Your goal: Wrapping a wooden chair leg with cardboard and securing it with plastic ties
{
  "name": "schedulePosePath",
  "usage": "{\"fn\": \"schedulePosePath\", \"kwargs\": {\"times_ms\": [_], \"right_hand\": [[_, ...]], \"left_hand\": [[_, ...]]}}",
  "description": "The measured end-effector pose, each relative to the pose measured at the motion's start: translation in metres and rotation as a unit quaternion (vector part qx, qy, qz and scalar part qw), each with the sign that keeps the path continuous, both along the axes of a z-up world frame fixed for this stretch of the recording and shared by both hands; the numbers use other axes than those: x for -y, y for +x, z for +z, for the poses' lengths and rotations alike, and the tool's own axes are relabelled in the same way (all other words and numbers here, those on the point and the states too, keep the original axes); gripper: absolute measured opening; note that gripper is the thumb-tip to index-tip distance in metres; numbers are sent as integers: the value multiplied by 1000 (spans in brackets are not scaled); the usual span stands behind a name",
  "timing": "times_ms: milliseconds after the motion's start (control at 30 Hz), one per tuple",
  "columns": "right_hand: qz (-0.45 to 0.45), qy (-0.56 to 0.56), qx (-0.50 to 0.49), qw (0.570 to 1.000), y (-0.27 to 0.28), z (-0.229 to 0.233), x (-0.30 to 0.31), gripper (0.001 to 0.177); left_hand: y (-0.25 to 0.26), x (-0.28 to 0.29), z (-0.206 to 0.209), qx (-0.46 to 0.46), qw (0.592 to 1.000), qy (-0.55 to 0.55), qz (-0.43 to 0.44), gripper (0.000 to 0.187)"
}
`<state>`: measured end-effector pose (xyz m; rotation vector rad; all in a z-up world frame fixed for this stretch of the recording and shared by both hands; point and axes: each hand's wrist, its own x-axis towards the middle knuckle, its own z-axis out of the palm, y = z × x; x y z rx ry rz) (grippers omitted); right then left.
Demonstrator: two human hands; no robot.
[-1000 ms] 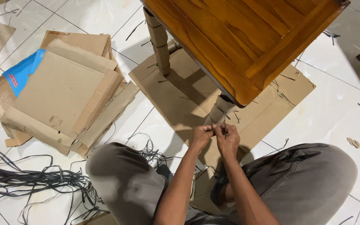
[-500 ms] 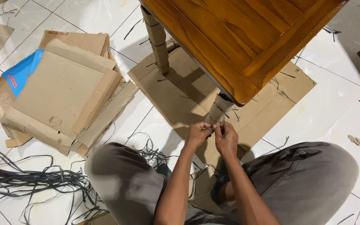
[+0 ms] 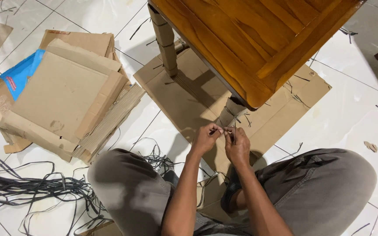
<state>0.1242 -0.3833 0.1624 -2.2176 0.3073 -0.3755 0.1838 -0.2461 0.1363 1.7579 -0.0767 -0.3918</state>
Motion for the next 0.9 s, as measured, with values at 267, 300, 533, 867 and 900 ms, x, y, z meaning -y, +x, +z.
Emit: {"fn": "schedulePosePath", "kwargs": {"times_ms": [267,300,533,867,900], "right_hand": [[-5,-8,36,999,0,6,-1,4],[-8,-14,37,999,0,7,-1,3],[-30,23,56,998,3,-21,1,4],[-57,85,24,994,2,-12,-6,7],[-70,112,14,991,1,-11,-7,8]], "left_hand": [[-2,7,3,11,997,-68,27,8],[-2,7,3,12,997,-71,33,8],[-10,25,18,-167,968,-131,136,78],[-12,38,-17,-233,916,-281,164,17],[-13,39,-10,-250,902,-301,180,14]]}}
